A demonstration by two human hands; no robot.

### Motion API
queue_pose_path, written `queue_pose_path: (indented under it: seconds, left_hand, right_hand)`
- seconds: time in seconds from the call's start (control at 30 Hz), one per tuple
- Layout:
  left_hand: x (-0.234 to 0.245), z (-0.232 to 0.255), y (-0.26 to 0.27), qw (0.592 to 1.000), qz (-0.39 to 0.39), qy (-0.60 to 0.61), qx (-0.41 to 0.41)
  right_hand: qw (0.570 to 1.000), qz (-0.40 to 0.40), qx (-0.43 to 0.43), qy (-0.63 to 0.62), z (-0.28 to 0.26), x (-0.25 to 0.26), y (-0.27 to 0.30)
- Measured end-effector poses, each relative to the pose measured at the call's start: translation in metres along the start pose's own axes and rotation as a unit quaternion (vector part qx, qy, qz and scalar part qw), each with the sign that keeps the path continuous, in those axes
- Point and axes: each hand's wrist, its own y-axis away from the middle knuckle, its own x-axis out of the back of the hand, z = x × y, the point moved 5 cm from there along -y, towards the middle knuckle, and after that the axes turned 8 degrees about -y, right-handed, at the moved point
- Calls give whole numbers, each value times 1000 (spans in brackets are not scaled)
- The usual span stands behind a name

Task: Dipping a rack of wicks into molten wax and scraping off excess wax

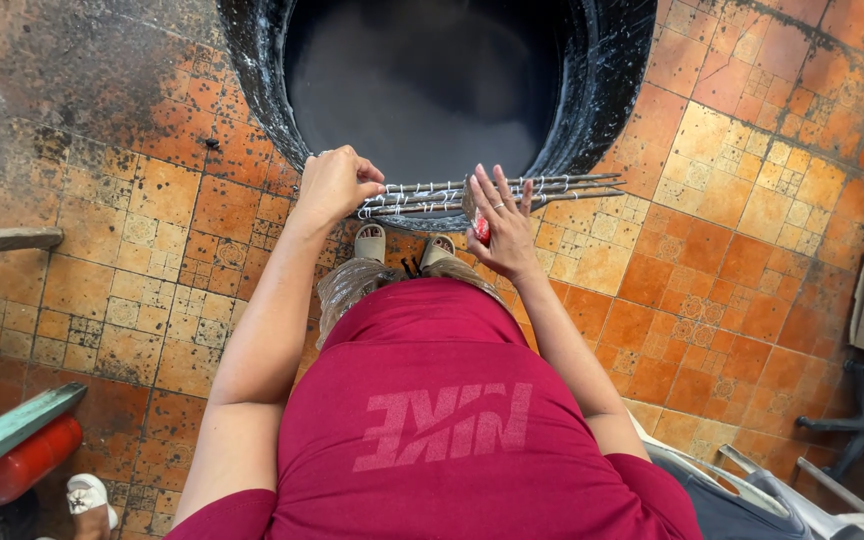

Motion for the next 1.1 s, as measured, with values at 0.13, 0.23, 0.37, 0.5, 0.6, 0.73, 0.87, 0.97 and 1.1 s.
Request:
queue_pose_path:
  seconds: [0.13, 0.23, 0.37, 0.5, 0.6, 0.73, 0.87, 0.97, 1.1]
  left_hand:
    - [13, 12, 3, 1000, -2, 12, -16]
    - [11, 22, 1, 999, -7, 15, -33]
    - [-8, 23, -4, 997, -40, 28, -58]
    - [-13, 22, -7, 996, -55, 40, -56]
    - [-5, 26, -5, 995, -57, 57, -54]
    - [13, 22, -7, 995, -23, 78, -53]
    - [17, 15, -7, 998, -28, 45, -29]
    - [2, 14, -8, 999, -47, 7, -23]
    - [-12, 14, -10, 999, -50, -4, -17]
  right_hand:
    - [1000, -1, -6, -6, -2, 4, 0]
    - [1000, 3, -6, -11, -3, 6, 2]
    - [998, 31, -31, -35, 3, 7, 11]
    - [998, 47, -41, -32, 11, 11, 17]
    - [997, 48, -47, -34, 8, 12, 18]
    - [996, 51, -59, -45, 5, 12, 15]
    - [995, 63, -55, -52, 0, 17, 7]
    - [994, 77, -58, -58, 1, 17, 4]
    - [994, 86, -47, -50, 7, 10, 5]
